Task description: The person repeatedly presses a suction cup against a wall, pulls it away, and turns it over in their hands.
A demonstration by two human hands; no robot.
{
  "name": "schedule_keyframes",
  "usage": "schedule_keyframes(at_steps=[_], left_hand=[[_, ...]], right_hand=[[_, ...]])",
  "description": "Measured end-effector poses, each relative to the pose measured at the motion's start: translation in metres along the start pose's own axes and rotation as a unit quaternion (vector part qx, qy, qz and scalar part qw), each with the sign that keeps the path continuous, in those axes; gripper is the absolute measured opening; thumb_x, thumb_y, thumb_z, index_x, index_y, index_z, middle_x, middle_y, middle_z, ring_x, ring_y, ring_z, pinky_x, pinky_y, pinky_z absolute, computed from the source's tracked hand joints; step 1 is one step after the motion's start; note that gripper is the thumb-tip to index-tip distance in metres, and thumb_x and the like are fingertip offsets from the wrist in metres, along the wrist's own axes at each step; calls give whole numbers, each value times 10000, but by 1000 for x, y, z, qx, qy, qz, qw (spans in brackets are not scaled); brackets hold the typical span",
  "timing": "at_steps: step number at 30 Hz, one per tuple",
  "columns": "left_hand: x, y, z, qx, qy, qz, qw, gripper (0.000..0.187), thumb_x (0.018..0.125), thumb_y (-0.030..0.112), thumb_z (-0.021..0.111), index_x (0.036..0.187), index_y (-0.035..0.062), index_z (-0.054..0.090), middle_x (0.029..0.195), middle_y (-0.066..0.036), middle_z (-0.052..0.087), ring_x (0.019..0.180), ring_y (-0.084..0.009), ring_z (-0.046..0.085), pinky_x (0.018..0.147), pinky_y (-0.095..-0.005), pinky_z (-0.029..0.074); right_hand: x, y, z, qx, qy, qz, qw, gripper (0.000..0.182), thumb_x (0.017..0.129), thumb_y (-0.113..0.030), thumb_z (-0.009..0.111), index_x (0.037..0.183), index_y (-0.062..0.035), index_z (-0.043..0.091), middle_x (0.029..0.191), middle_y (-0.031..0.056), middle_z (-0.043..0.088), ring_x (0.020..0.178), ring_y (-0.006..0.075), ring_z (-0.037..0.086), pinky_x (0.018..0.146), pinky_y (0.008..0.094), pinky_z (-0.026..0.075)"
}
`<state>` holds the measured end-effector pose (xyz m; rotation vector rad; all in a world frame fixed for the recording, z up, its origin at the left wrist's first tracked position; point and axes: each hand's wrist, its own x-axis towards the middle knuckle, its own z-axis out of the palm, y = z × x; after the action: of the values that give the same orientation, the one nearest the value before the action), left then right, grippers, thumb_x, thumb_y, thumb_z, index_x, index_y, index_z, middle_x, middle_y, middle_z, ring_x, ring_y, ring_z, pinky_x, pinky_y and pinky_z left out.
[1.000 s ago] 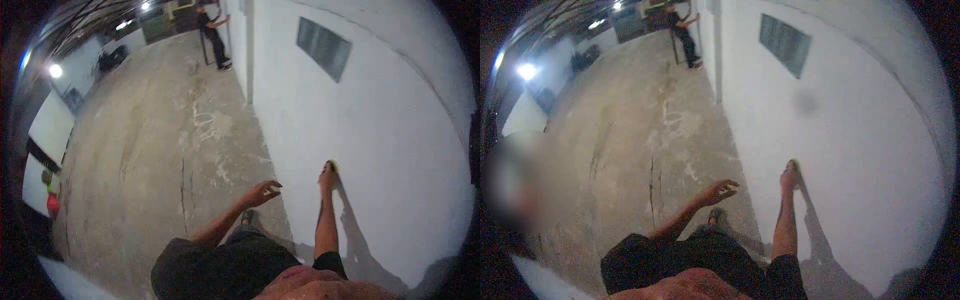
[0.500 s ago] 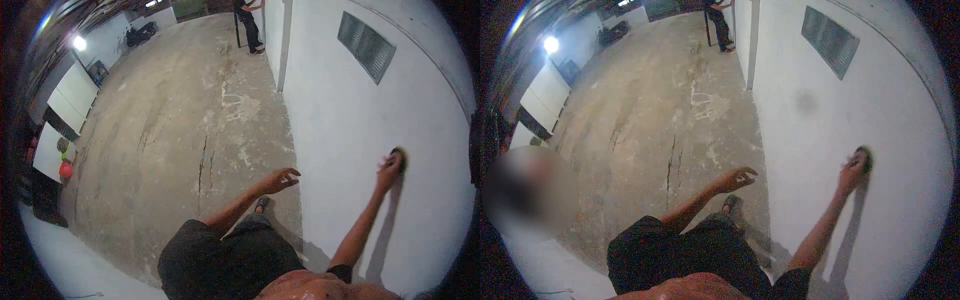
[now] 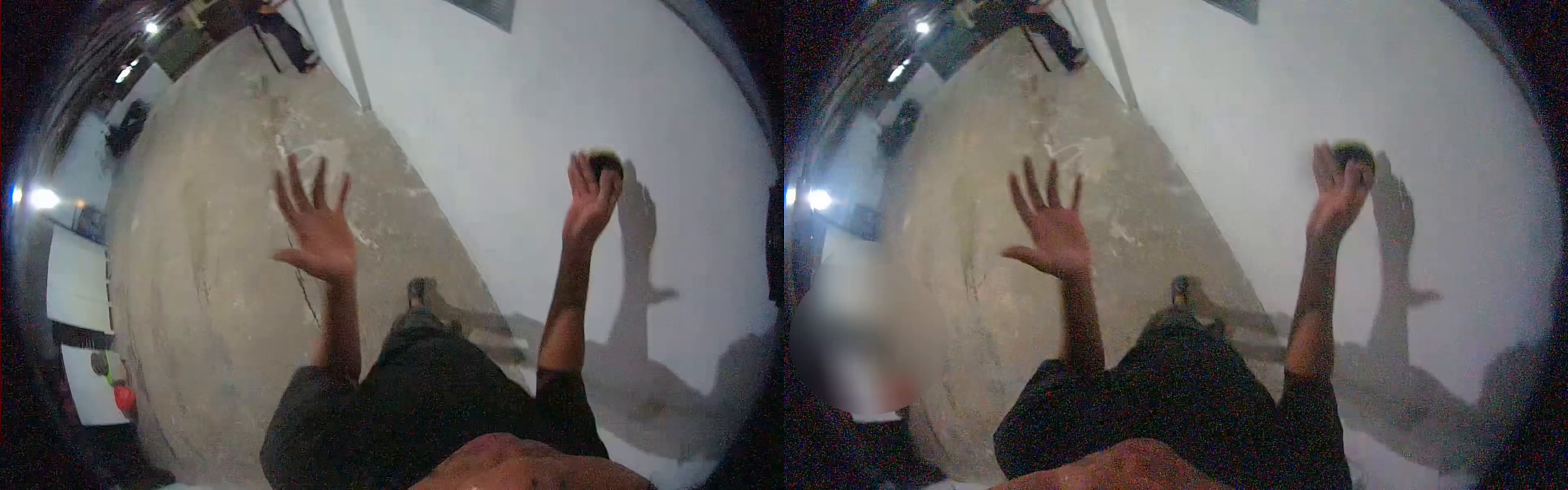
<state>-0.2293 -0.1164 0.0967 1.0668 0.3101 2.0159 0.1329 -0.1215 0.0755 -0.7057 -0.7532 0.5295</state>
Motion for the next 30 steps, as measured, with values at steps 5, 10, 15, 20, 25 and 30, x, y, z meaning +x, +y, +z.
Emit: schedule_keyframes(at_steps=[5,10,15,20,25,30], left_hand=[[27,-42,-37,-179,165,-165,956,1097,758,886,354,1540,149,139,1597,-149,136,1390,-407,310,1095,-637,249],[91,49,2,17,119,99,988,1045,785,853,396,1494,91,297,1439,-177,430,1343,-309,394,1105,-561,285],[118,245,50,62,-167,598,782,937,814,741,452,1465,80,324,1425,-171,440,1320,-301,410,1084,-537,308],[160,307,73,97,-245,661,703,831,843,630,507,1437,70,351,1412,-165,450,1297,-293,425,1064,-514,330],[208,307,59,115,-235,668,697,730,872,518,563,1409,59,378,1399,-159,461,1274,-286,441,1043,-490,352],[236,184,-15,185,-99,539,816,635,901,406,619,1380,49,405,1386,-152,471,1251,-278,456,1022,-466,375]], right_hand=[[5,40,10,46,107,32,993,525,985,-238,503,1365,-81,177,1302,285,514,1171,391,576,1048,468,457],[11,-9,70,-182,134,-215,950,551,871,-131,688,1262,-1,322,1152,237,579,1020,335,644,947,473,531],[64,-198,153,-149,103,-663,726,500,887,-132,665,1243,-3,338,1100,221,592,973,309,644,900,442,532],[90,-293,223,-152,18,-749,645,450,904,-132,642,1224,-4,353,1048,205,605,927,284,643,854,412,533],[91,-278,229,-148,39,-758,634,400,920,-132,619,1205,-5,369,995,189,618,880,259,643,807,381,534],[65,-146,172,-146,202,-719,649,350,937,-133,596,1186,-7,384,943,173,631,833,234,642,760,350,535]])
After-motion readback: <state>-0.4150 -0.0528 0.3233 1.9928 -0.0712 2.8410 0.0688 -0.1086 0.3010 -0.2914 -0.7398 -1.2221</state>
